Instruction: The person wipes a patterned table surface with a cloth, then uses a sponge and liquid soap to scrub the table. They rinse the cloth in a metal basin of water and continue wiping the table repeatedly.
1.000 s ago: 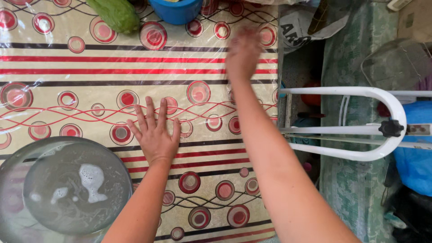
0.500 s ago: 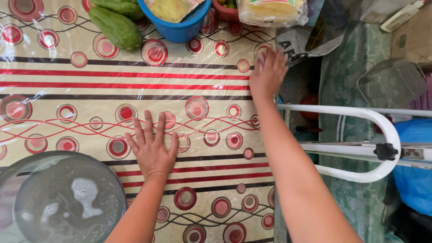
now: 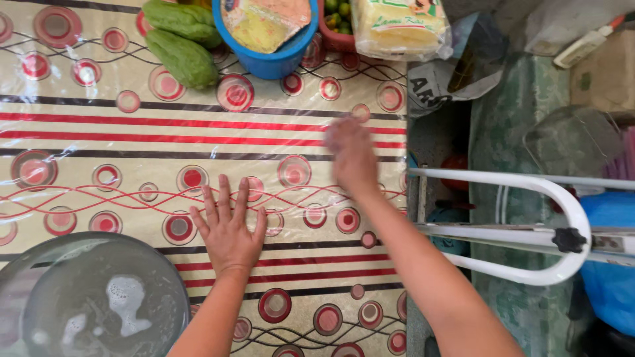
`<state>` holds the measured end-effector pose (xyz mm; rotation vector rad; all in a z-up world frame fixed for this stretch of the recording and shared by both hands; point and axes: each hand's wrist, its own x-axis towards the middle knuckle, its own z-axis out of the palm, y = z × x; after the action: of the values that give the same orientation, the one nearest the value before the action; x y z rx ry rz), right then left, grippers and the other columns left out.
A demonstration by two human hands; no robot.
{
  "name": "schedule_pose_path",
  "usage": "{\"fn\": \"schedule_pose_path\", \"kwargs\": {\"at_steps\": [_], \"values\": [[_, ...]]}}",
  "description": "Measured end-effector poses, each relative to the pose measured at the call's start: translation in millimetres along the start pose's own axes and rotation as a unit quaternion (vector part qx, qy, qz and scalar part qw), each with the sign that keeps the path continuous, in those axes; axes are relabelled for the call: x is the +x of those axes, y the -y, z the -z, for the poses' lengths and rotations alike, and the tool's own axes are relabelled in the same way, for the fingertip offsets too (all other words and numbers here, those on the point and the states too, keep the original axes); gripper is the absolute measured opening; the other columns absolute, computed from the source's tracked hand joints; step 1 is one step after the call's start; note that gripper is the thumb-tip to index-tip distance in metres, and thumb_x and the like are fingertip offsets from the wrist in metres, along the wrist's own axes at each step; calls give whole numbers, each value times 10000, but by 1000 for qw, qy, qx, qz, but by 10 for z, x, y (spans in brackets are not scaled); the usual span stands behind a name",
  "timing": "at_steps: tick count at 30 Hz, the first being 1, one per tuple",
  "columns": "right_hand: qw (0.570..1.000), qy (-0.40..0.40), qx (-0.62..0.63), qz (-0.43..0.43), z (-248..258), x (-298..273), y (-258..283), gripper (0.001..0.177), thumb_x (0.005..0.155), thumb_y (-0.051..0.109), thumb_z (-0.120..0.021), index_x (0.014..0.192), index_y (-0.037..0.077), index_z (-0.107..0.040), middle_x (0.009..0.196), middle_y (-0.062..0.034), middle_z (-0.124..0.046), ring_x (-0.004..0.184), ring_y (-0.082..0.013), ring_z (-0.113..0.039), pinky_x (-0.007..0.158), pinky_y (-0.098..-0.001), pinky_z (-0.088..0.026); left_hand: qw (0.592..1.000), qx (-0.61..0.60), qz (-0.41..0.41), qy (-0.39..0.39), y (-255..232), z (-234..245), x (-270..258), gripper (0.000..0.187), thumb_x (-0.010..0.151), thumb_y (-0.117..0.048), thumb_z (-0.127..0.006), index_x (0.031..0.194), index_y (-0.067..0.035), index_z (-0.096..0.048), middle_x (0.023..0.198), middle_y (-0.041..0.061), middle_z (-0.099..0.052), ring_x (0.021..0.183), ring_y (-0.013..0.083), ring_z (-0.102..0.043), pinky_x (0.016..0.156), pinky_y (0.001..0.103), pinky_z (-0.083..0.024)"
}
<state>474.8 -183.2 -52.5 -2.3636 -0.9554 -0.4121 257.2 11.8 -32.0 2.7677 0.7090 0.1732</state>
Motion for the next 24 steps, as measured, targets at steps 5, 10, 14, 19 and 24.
{"fn": "schedule_pose_path", "kwargs": {"at_steps": [5,10,14,19,24], "values": [[938,-126,-124,-298,-449,926,-699,457,913,251,-688,1261,4,-525,1259,-258,-598,1201,-455,-532,1039,-560,-398,1000,-6,-2,2,5,2,-16,677,985,-551,-447,1622,-356,-325,1731,14,-185,1592,321,-148,1255,610,-52],[987,-57,-32,-144,-958,1106,-206,361,975,138,-613,1333,104,-582,1402,-195,-565,1355,-427,-524,1202,-519,-410,1000,-5,3,5,-25,26,-22,673,981,-547,-456,1615,-362,-331,1728,17,-187,1586,319,-147,1254,608,-57],[991,72,66,86,-495,528,35,485,860,49,-619,1344,77,-602,1491,-246,-518,1356,-480,-479,1128,-544,-393,1000,-7,4,4,-24,36,7,676,982,-549,-458,1618,-357,-333,1728,20,-189,1587,314,-145,1256,605,-56],[996,17,-10,-86,-280,638,-270,357,945,98,-632,1302,97,-641,1417,-171,-592,1321,-415,-546,1116,-502,-422,1000,-3,4,6,-3,10,1,675,989,-557,-457,1619,-352,-329,1729,22,-179,1592,314,-127,1257,602,-48],[984,-116,-62,-121,-969,902,336,298,960,110,-594,1254,80,-640,1422,-175,-563,1384,-428,-476,1163,-537,-389,1000,4,4,5,14,-15,-13,748,968,-555,-475,1631,-273,-276,1724,18,-167,1587,287,-105,1256,584,-34]]}}
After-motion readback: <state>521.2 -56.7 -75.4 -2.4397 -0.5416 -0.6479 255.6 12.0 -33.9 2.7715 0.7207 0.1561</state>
